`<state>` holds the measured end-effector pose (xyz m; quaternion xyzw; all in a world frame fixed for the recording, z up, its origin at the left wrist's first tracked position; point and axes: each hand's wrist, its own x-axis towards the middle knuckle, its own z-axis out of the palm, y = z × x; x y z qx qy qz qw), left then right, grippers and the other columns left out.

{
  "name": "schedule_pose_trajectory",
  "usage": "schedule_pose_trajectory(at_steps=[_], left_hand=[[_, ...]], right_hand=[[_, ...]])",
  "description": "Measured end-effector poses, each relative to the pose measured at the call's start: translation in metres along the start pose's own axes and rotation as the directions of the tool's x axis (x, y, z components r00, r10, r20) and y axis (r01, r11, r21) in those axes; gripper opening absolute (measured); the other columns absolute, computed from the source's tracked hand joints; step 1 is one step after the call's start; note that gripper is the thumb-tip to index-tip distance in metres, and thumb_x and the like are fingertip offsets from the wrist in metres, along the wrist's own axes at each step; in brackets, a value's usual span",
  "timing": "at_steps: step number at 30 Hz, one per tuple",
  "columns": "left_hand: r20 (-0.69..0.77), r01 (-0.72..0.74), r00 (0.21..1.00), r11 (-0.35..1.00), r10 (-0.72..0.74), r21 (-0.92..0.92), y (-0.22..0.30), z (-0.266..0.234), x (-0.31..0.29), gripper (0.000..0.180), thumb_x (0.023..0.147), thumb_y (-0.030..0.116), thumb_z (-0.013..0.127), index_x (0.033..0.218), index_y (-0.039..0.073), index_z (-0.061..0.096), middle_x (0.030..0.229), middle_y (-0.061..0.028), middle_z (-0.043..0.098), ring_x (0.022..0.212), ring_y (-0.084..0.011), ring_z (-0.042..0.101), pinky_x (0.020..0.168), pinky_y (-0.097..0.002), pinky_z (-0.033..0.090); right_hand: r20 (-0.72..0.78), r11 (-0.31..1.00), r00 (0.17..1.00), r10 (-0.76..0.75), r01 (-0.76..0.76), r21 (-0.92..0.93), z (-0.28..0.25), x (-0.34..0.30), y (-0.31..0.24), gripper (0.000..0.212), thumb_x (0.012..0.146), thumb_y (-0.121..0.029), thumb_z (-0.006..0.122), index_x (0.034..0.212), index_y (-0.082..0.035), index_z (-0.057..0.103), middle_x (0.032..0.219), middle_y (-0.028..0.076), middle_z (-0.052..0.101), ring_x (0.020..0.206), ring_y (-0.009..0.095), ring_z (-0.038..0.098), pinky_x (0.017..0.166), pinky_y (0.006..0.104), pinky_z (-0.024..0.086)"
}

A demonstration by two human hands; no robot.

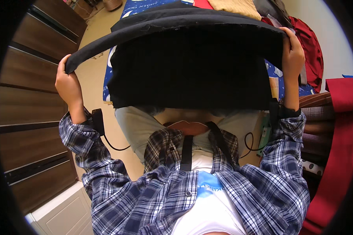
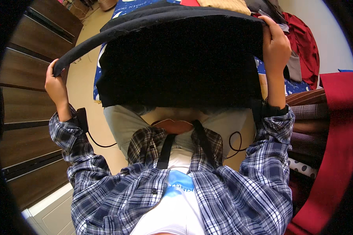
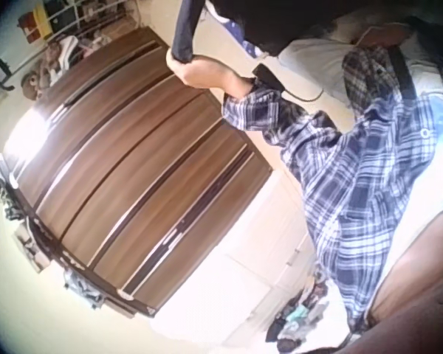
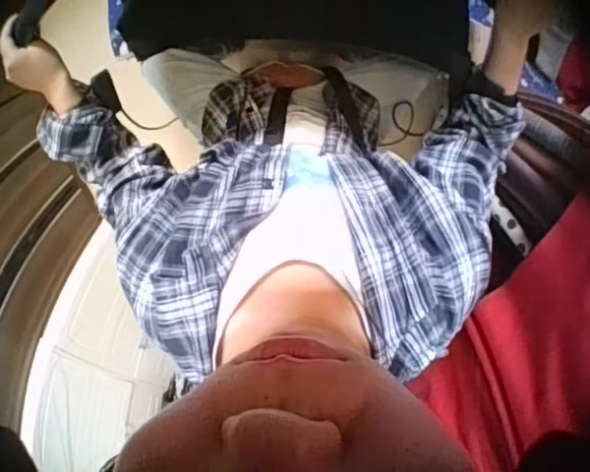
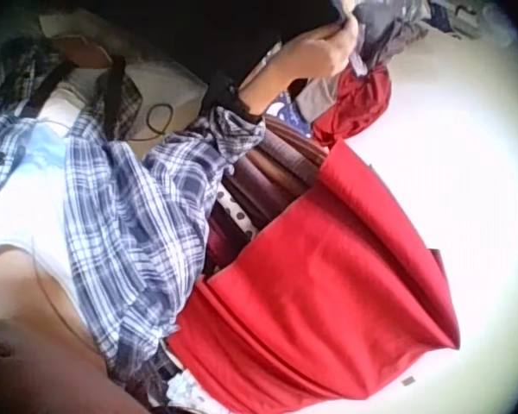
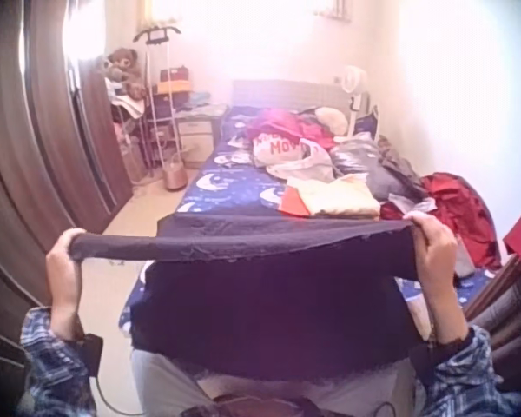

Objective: Sorting and folding pieces of black and colored fabric on a bed.

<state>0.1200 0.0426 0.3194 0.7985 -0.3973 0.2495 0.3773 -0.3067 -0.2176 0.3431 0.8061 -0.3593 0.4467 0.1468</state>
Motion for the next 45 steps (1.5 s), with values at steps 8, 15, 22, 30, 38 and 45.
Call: schedule_pose_trajectory(at_steps=[8, 15, 22, 30, 38, 45], left_hand=[[0.512, 0.094, 0.859, 0.978, 0.016, -0.189, -0.03, -0.009, -0.019, 0.028, 0.072, -0.003, 0.041, 0.095, 0.001, 0.057, 0.075, -0.0117, 0.06, 0.066, -0.0178, 0.059, 0.061, -0.027, 0.045], [0.984, 0.347, 0.163, 0.938, -0.076, 0.015, -0.014, -0.007, -0.069, 0.025, 0.076, 0.006, 0.039, 0.095, -0.003, 0.053, 0.073, -0.0134, 0.06, 0.067, -0.0191, 0.06, 0.063, -0.0286, 0.048], [0.832, 0.19, 0.554, 0.968, 0.031, -0.163, 0.006, 0.074, 0.082, 0.025, 0.073, 0.01, 0.047, 0.054, 0.001, 0.061, 0.058, -0.0126, 0.061, 0.054, -0.0179, 0.06, 0.049, -0.0295, 0.047], [0.07, 0.132, 0.99, 0.619, -0.124, -0.774, 0.063, -0.009, 0.162, 0.037, 0.087, 0.032, 0.041, 0.111, 0.004, 0.038, 0.101, -0.0111, 0.053, 0.091, -0.0196, 0.054, 0.08, -0.0302, 0.04], [0.801, 0.468, 0.553, 0.881, -0.229, -0.071, -0.07, 0.06, -0.074, 0.036, 0.076, 0.025, 0.057, 0.1, -0.001, 0.05, 0.089, -0.0113, 0.056, 0.085, -0.0192, 0.053, 0.076, -0.0309, 0.042], [0.793, 0.783, 0.245, 0.596, -0.557, 0.177, -0.122, 0.068, -0.165, 0.055, 0.072, 0.035, 0.06, 0.111, 0.0, 0.041, 0.106, -0.0111, 0.048, 0.097, -0.0222, 0.045, 0.08, -0.0316, 0.036]], right_hand=[[0.256, 0.976, 0.967, -0.007, -0.049, 0.212, -0.015, -0.022, -0.007, 0.016, 0.079, -0.006, 0.052, 0.093, -0.006, 0.057, 0.088, 0.012, 0.059, 0.077, 0.025, 0.058, 0.068, 0.0287, 0.044], [0.809, 0.89, 0.48, -0.338, -0.116, 0.44, -0.009, -0.072, -0.042, 0.021, 0.065, -0.005, 0.057, 0.086, -0.005, 0.056, 0.083, 0.01, 0.059, 0.077, 0.026, 0.058, 0.071, 0.0319, 0.045], [0.665, 0.799, 0.467, -0.582, 0.482, 0.361, 0.123, 0.044, 0.031, 0.012, 0.06, -0.012, 0.06, 0.069, -0.007, 0.062, 0.065, 0.013, 0.058, 0.063, 0.027, 0.058, 0.059, 0.0363, 0.046], [-0.206, 0.861, 0.967, -0.151, 0.232, 0.454, 0.045, 0.186, -0.069, 0.044, 0.071, -0.019, 0.059, 0.109, -0.002, 0.044, 0.11, 0.017, 0.047, 0.102, 0.028, 0.046, 0.085, 0.0378, 0.036], [0.93, 0.987, 0.337, -0.148, -0.014, 0.162, 0.005, -0.086, -0.019, 0.068, 0.065, -0.029, 0.066, 0.123, -0.013, 0.034, 0.125, 0.018, 0.035, 0.111, 0.034, 0.037, 0.092, 0.0409, 0.033], [0.72, 0.665, 0.136, 0.68, -0.526, -0.529, -0.019, -0.222, 0.081, 0.078, 0.071, -0.031, 0.061, 0.127, 0.004, 0.018, 0.126, 0.026, 0.03, 0.117, 0.034, 0.033, 0.095, 0.039, 0.03]])
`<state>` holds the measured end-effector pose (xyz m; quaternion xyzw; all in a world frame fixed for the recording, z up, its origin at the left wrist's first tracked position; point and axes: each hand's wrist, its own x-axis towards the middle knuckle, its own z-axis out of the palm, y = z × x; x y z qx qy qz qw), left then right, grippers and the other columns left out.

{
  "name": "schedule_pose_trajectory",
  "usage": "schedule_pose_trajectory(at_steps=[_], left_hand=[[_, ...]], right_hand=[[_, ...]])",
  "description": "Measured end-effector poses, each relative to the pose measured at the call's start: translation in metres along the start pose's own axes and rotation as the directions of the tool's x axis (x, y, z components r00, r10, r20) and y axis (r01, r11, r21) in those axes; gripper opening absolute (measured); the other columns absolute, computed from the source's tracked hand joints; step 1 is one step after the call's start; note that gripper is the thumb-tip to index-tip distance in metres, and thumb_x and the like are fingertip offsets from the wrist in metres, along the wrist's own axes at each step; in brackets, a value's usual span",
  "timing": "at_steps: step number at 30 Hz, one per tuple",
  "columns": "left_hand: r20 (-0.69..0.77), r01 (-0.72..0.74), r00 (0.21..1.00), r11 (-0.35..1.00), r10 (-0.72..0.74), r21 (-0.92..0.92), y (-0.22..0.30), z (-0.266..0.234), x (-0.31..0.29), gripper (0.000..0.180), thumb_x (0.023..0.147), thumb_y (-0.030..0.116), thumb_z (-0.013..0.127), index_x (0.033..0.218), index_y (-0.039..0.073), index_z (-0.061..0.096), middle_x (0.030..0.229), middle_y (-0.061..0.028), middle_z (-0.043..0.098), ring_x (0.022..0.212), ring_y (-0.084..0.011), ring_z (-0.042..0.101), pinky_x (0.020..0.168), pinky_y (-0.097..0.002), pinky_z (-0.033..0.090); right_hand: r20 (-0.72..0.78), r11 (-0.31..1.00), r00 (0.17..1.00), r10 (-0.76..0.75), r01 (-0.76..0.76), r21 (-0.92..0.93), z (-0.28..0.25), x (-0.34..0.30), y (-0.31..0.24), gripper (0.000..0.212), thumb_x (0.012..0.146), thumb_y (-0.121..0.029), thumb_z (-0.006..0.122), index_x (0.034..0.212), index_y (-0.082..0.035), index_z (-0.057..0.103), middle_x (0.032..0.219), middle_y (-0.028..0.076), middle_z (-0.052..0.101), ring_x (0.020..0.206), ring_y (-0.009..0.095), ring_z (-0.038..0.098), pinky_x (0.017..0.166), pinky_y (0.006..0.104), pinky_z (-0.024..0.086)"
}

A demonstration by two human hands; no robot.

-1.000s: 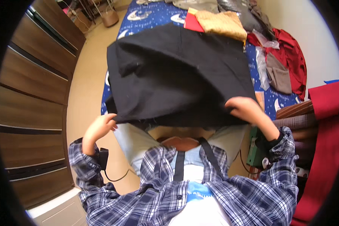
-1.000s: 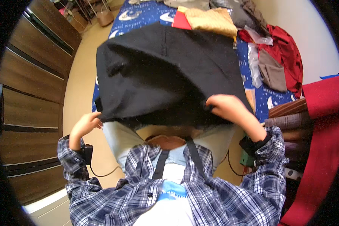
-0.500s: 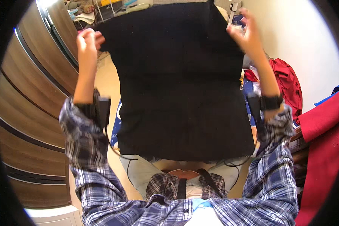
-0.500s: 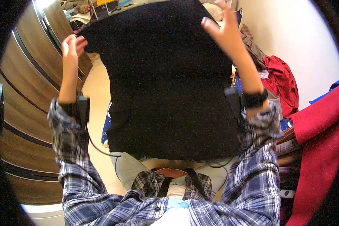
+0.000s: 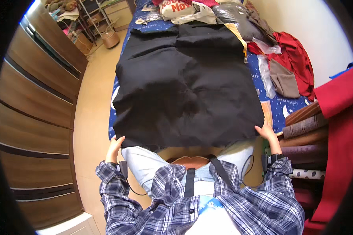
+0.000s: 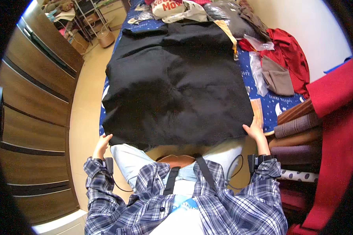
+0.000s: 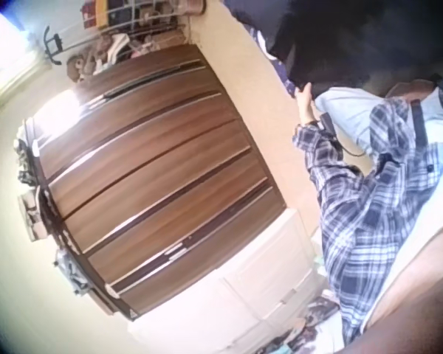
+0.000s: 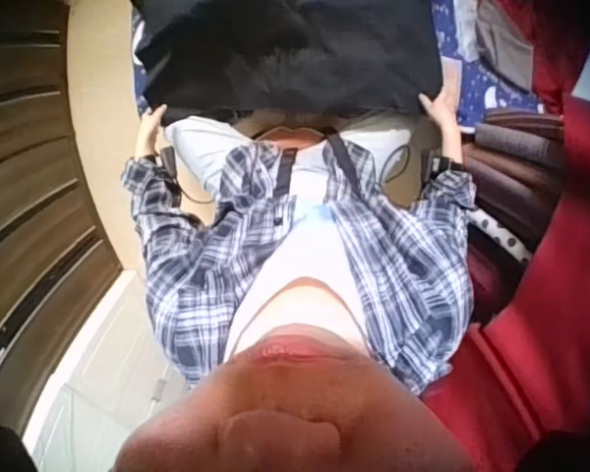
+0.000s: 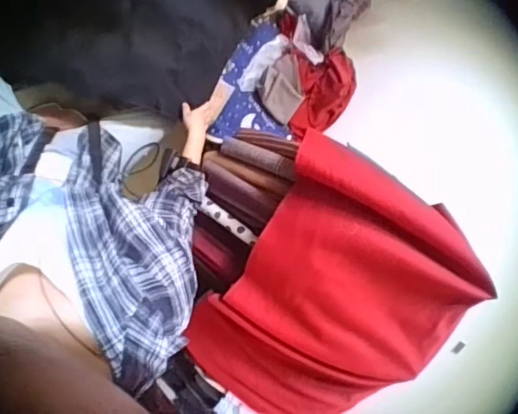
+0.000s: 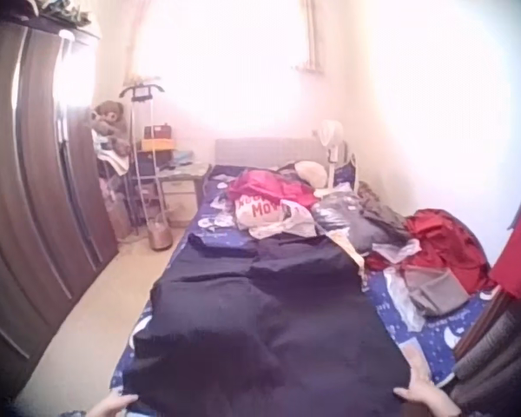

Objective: Sorting and folding pieces of black and colored fabric on a bed.

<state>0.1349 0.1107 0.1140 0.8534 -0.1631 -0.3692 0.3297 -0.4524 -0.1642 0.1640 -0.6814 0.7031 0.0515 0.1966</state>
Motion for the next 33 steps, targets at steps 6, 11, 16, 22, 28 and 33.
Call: schedule_pose_trajectory(at_steps=[6, 11, 16, 22, 28, 33], left_hand=[[-0.023, 0.115, 0.992, 0.976, -0.121, -0.184, -0.012, 0.019, 0.009, 0.054, 0.069, 0.039, 0.063, 0.108, 0.006, 0.042, 0.109, -0.0074, 0.046, 0.105, -0.0223, 0.036, 0.085, -0.0427, 0.027], [-0.1, 0.077, 0.991, 0.99, -0.089, -0.114, -0.039, 0.009, 0.032, 0.042, 0.073, 0.036, 0.061, 0.097, 0.003, 0.05, 0.098, -0.0084, 0.053, 0.098, -0.0183, 0.044, 0.079, -0.0403, 0.035], [-0.199, -0.309, 0.931, 0.951, 0.307, 0.022, -0.036, -0.003, 0.035, 0.03, 0.082, 0.028, 0.051, 0.065, 0.003, 0.053, 0.057, 0.0005, 0.052, 0.053, -0.0099, 0.047, 0.051, -0.0243, 0.038], [-0.083, -0.244, 0.969, 0.955, 0.233, -0.171, -0.008, -0.024, 0.007, 0.031, 0.085, 0.037, 0.043, 0.084, 0.008, 0.051, 0.077, -0.0012, 0.056, 0.065, -0.0085, 0.053, 0.058, -0.0216, 0.044], [-0.266, -0.423, 0.906, 0.724, 0.329, -0.545, 0.042, -0.037, -0.046, 0.023, 0.087, 0.032, 0.043, 0.082, 0.01, 0.05, 0.073, 0.0018, 0.054, 0.062, -0.006, 0.051, 0.058, -0.0177, 0.043], [-0.235, -0.427, 0.901, 0.643, 0.366, -0.636, 0.045, -0.057, -0.055, 0.019, 0.087, 0.027, 0.046, 0.078, 0.011, 0.047, 0.062, 0.0046, 0.048, 0.048, -0.002, 0.039, 0.049, -0.0171, 0.037]], right_hand=[[-0.048, 0.833, 0.996, 0.074, -0.035, 0.553, 0.027, 0.018, 0.034, 0.061, 0.069, -0.03, 0.066, 0.11, 0.007, 0.039, 0.105, 0.019, 0.051, 0.094, 0.026, 0.052, 0.079, 0.0338, 0.042], [0.079, 0.701, 0.974, 0.212, -0.208, 0.683, 0.015, 0.013, 0.032, 0.029, 0.074, -0.029, 0.062, 0.084, -0.003, 0.054, 0.071, 0.004, 0.057, 0.062, 0.013, 0.054, 0.054, 0.0256, 0.041], [-0.411, 0.947, 0.911, 0.045, 0.092, 0.307, 0.008, 0.018, 0.035, 0.035, 0.078, -0.032, 0.053, 0.077, 0.003, 0.056, 0.065, 0.016, 0.057, 0.064, 0.028, 0.056, 0.059, 0.0366, 0.042], [-0.528, 0.905, 0.849, -0.03, 0.247, 0.347, -0.031, -0.004, -0.003, 0.03, 0.079, -0.028, 0.054, 0.082, 0.002, 0.056, 0.076, 0.018, 0.058, 0.072, 0.03, 0.056, 0.064, 0.0343, 0.042], [-0.645, 0.957, 0.755, -0.116, 0.26, 0.132, -0.053, -0.014, -0.009, 0.028, 0.081, -0.028, 0.05, 0.08, -0.001, 0.057, 0.075, 0.016, 0.057, 0.07, 0.032, 0.054, 0.063, 0.0365, 0.041], [-0.592, 0.996, 0.806, -0.015, 0.063, 0.06, -0.058, -0.028, -0.017, 0.028, 0.083, -0.034, 0.044, 0.082, -0.01, 0.059, 0.077, 0.014, 0.059, 0.073, 0.034, 0.056, 0.06, 0.0412, 0.043]])
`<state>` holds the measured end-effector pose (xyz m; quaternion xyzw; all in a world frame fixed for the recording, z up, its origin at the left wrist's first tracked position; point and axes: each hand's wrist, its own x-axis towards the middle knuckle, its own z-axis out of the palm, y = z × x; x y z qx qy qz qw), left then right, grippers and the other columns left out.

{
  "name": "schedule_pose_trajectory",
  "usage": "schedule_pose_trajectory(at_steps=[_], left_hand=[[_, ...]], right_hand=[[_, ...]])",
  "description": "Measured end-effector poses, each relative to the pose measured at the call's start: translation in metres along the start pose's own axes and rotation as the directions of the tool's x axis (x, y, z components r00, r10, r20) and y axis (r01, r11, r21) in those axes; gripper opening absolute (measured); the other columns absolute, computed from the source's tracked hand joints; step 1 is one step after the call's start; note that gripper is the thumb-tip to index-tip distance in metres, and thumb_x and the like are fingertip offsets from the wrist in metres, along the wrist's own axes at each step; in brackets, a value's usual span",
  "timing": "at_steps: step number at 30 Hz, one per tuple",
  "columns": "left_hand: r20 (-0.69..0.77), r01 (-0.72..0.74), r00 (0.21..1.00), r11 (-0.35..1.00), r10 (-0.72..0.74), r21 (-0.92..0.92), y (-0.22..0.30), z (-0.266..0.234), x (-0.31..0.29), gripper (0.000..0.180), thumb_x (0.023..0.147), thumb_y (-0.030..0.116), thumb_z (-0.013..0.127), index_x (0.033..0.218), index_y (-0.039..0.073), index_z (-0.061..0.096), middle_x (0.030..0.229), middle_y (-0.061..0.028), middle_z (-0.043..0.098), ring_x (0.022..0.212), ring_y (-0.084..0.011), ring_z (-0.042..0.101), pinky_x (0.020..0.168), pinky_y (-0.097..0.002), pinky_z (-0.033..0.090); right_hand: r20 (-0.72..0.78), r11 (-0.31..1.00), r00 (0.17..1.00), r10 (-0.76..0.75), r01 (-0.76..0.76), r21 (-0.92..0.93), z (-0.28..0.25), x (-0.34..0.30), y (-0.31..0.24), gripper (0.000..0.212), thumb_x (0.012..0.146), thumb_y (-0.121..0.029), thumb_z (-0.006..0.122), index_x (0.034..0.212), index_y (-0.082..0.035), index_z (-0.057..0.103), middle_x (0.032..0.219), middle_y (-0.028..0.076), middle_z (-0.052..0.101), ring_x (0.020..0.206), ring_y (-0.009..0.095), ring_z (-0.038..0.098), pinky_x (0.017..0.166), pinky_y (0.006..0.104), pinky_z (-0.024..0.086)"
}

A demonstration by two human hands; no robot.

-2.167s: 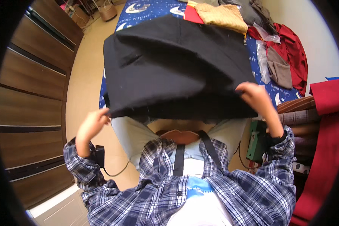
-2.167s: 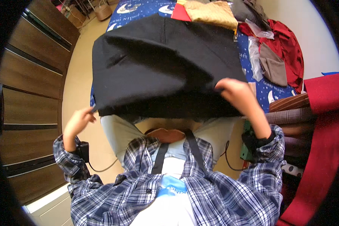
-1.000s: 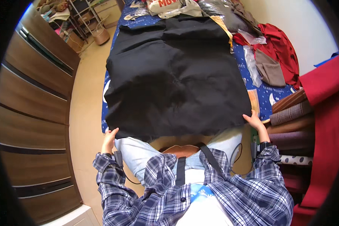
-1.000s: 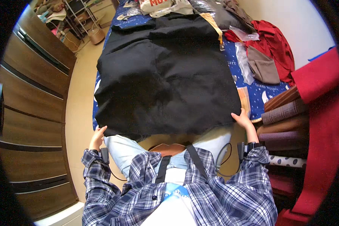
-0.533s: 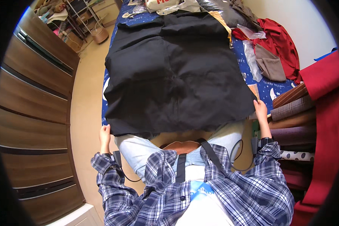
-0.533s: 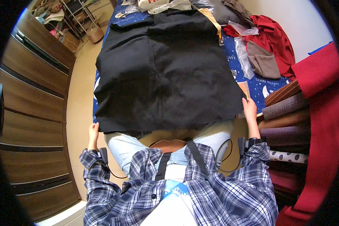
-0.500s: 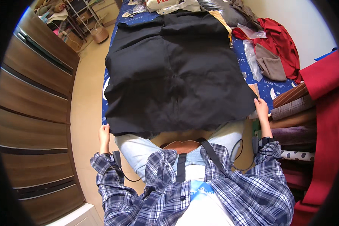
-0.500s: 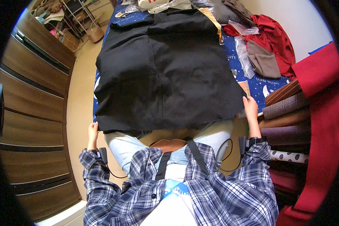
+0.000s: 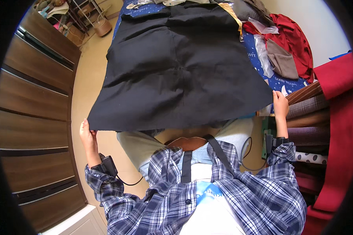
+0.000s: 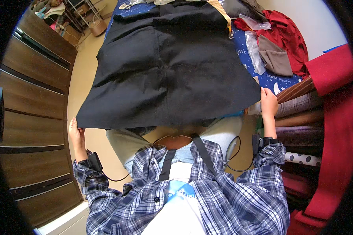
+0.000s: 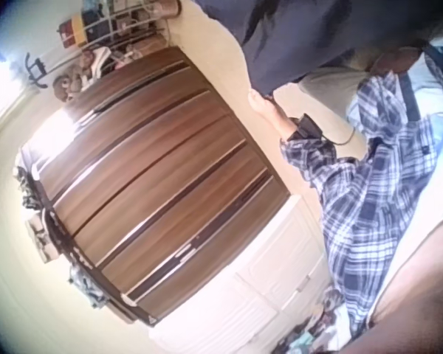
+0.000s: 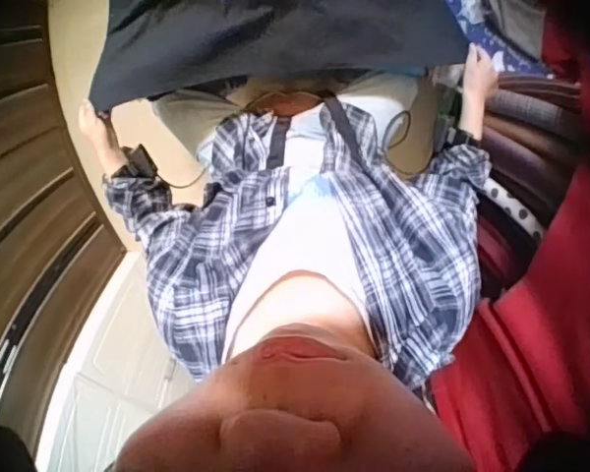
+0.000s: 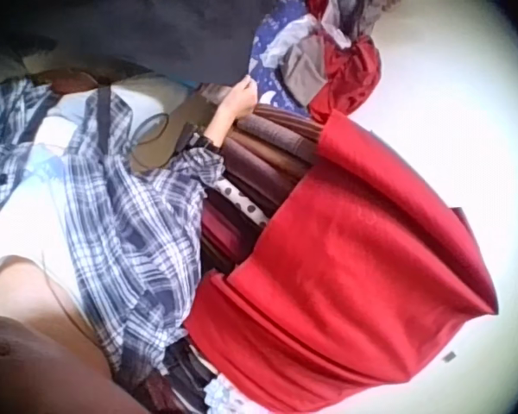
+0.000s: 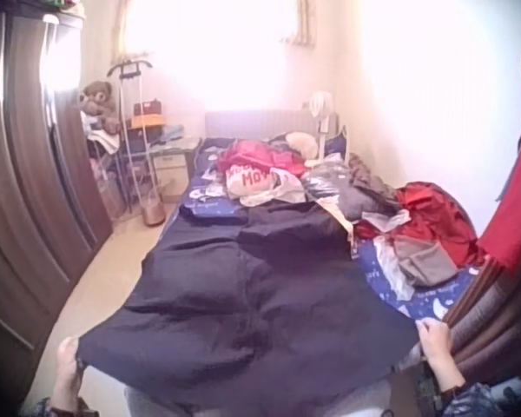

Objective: Sorting and folding pieces of black and colored fabric on a bed.

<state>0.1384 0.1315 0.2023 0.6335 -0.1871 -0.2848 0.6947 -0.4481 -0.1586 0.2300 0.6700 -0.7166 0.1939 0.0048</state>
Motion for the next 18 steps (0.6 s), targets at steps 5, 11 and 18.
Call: schedule_pose_trajectory(at_steps=[5, 11, 18], left_hand=[[-0.103, 0.116, 0.985, 0.972, -0.139, -0.203, 0.016, 0.013, -0.004, 0.017, 0.086, 0.022, 0.049, 0.075, 0.009, 0.049, 0.057, 0.0058, 0.045, 0.043, -0.0022, 0.037, 0.054, -0.0179, 0.042], [0.317, 0.21, 0.948, 0.806, -0.029, -0.553, 0.04, 0.022, 0.02, 0.018, 0.086, 0.012, 0.046, 0.097, 0.0, 0.053, 0.092, -0.0088, 0.06, 0.088, -0.0159, 0.057, 0.095, -0.0385, 0.036], [0.459, 0.269, 0.864, 0.581, 0.206, -0.768, 0.083, 0.087, 0.027, 0.022, 0.088, 0.005, 0.038, 0.103, -0.008, 0.047, 0.108, -0.0157, 0.052, 0.107, -0.0213, 0.047, 0.102, -0.0397, 0.024]], right_hand=[[0.05, 0.999, 0.998, 0.025, -0.024, -0.03, 0.008, 0.001, 0.015, 0.028, 0.082, -0.033, 0.045, 0.084, -0.009, 0.059, 0.078, 0.014, 0.059, 0.073, 0.033, 0.056, 0.061, 0.04, 0.043], [-0.041, 0.962, 0.961, -0.274, 0.273, -0.026, 0.017, 0.003, -0.009, 0.02, 0.081, -0.023, 0.05, 0.089, -0.006, 0.057, 0.083, 0.013, 0.058, 0.079, 0.03, 0.054, 0.067, 0.0371, 0.043], [0.32, 0.592, 0.506, -0.801, 0.745, 0.307, 0.04, -0.086, -0.137, 0.076, 0.054, -0.042, 0.072, 0.113, -0.006, 0.042, 0.111, 0.013, 0.046, 0.099, 0.028, 0.046, 0.085, 0.037, 0.035]])
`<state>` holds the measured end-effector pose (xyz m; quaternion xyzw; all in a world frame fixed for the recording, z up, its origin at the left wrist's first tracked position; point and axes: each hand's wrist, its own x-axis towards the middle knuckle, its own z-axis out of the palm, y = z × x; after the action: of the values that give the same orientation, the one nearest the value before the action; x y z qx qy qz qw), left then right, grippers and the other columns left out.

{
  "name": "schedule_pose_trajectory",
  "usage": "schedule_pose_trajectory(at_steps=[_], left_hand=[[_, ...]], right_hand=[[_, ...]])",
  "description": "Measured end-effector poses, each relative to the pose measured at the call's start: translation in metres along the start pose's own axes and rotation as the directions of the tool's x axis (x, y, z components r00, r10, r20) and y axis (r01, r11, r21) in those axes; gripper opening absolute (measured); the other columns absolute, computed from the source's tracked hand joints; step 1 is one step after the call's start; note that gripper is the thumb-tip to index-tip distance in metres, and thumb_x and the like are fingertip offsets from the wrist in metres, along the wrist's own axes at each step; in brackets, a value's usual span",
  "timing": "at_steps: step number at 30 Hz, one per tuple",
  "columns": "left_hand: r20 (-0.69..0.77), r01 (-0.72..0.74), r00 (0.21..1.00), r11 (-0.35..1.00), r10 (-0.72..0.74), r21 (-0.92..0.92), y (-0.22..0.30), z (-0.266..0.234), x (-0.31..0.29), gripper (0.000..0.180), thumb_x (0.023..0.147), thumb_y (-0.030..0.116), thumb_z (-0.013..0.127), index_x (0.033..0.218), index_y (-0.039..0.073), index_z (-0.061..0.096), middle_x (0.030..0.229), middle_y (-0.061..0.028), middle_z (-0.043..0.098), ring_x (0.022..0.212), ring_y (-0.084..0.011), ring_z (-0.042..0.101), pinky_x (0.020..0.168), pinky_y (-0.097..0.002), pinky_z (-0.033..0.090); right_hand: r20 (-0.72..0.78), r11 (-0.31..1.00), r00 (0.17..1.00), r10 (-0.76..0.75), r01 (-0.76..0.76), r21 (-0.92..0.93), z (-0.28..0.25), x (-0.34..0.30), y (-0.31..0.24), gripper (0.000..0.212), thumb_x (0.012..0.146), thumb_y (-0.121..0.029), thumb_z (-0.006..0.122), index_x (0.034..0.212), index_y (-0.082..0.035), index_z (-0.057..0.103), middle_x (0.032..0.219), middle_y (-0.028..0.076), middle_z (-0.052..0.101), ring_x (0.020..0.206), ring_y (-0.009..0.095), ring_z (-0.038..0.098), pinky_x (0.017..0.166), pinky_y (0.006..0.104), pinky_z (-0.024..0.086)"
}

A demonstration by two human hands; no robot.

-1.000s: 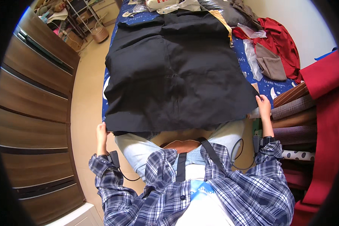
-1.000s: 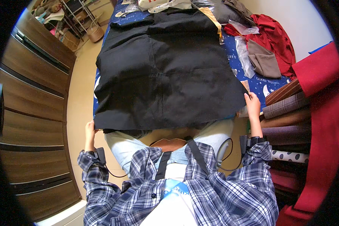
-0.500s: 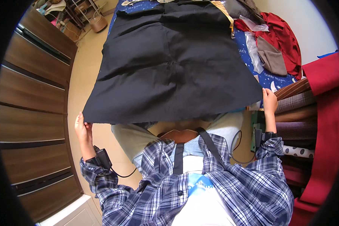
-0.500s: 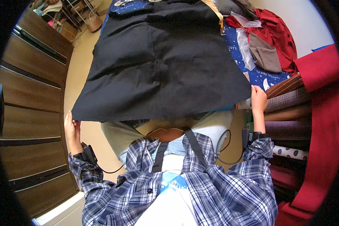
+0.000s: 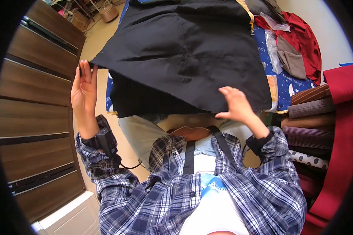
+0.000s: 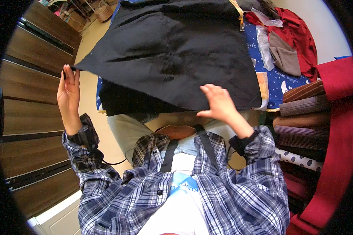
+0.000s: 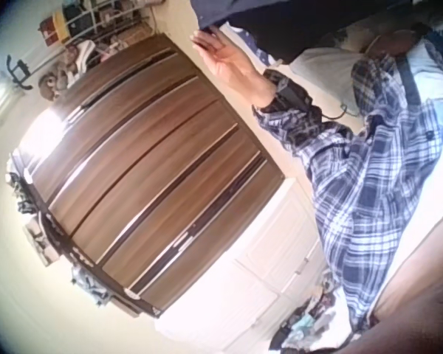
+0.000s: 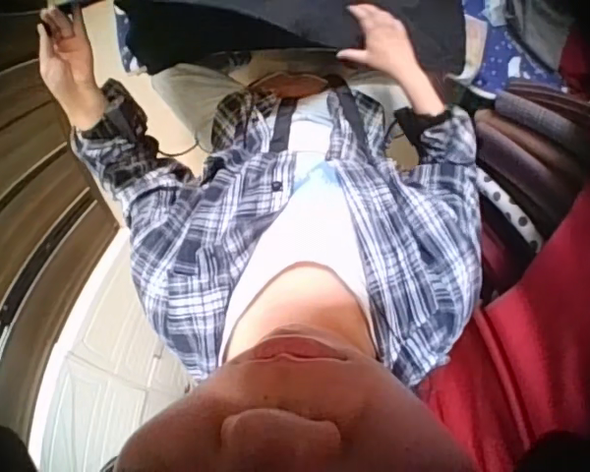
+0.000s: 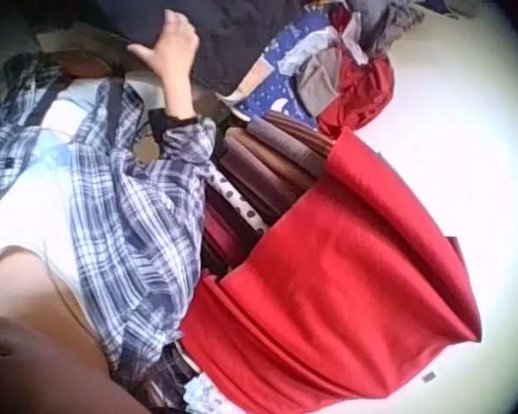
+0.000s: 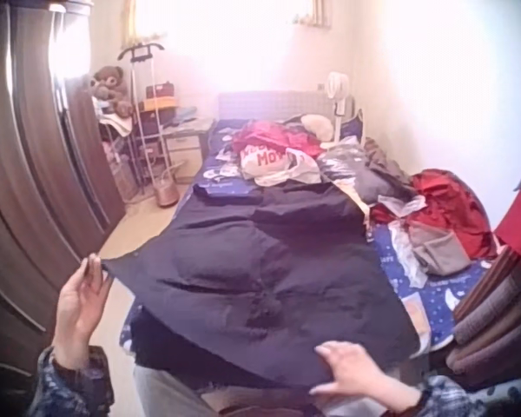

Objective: Sorting and folding pieces of black and colored fabric on a bed.

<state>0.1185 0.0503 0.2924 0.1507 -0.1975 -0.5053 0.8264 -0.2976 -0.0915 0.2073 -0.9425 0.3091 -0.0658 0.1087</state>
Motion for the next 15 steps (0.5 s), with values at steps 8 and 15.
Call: schedule_pose_trajectory(at_steps=[8, 15], left_hand=[[0.056, -0.038, 0.998, 0.998, 0.041, -0.059, 0.016, 0.012, 0.001, 0.02, 0.086, 0.004, 0.039, 0.1, -0.008, 0.048, 0.104, -0.016, 0.054, 0.105, -0.0225, 0.048, 0.101, -0.0391, 0.026], [-0.457, 0.168, 0.871, 0.764, 0.181, 0.623, 0.035, -0.076, -0.049, 0.007, 0.077, 0.008, 0.052, 0.072, 0.012, 0.049, 0.071, 0.0023, 0.051, 0.067, -0.0088, 0.051, 0.071, -0.0272, 0.044]], right_hand=[[-0.288, 0.983, 0.955, -0.067, 0.014, -0.183, 0.02, 0.013, 0.022, 0.035, 0.058, 0.0, 0.056, 0.092, -0.007, 0.054, 0.088, 0.005, 0.055, 0.084, 0.022, 0.051, 0.073, 0.0339, 0.038], [-0.364, 0.932, 0.918, 0.159, -0.261, -0.252, -0.009, -0.044, 0.081, 0.029, 0.061, -0.002, 0.055, 0.089, -0.008, 0.055, 0.088, 0.006, 0.054, 0.084, 0.023, 0.051, 0.072, 0.0339, 0.039]])
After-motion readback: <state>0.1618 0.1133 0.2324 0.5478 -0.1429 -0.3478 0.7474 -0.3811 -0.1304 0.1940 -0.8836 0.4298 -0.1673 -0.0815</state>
